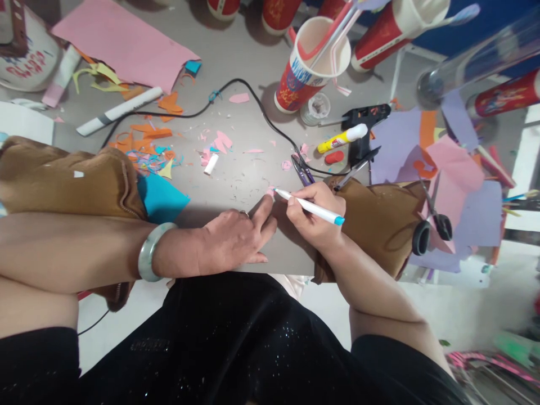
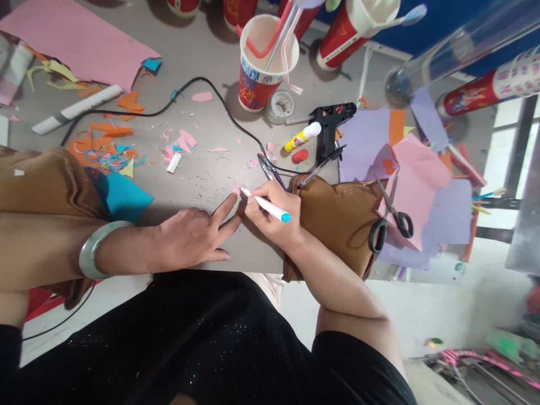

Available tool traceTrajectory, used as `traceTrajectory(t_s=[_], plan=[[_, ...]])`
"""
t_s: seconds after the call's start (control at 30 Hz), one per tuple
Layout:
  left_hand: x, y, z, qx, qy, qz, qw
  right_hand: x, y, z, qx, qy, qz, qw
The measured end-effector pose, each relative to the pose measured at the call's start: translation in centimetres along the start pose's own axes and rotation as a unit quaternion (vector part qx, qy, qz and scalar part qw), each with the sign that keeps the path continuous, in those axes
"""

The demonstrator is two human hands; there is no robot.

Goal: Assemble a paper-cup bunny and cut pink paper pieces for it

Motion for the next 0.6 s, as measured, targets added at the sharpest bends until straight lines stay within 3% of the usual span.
traceTrajectory(t_s=[0.6], plan=[[-0.09,0.01,0.46,-0.009,0.004,-0.001,1.0,0.04,-0.03,-0.22,-0.002,0.003,0.0,1.0]])
Point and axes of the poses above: each hand's wrist, its own x-axis towards the middle knuckle, its own z-axis out of the palm, y = z × x, the point moved 4 cm from there along x, towards the middle knuckle, and after that the axes turned 12 degrees about -y, right-handed, at the moved point
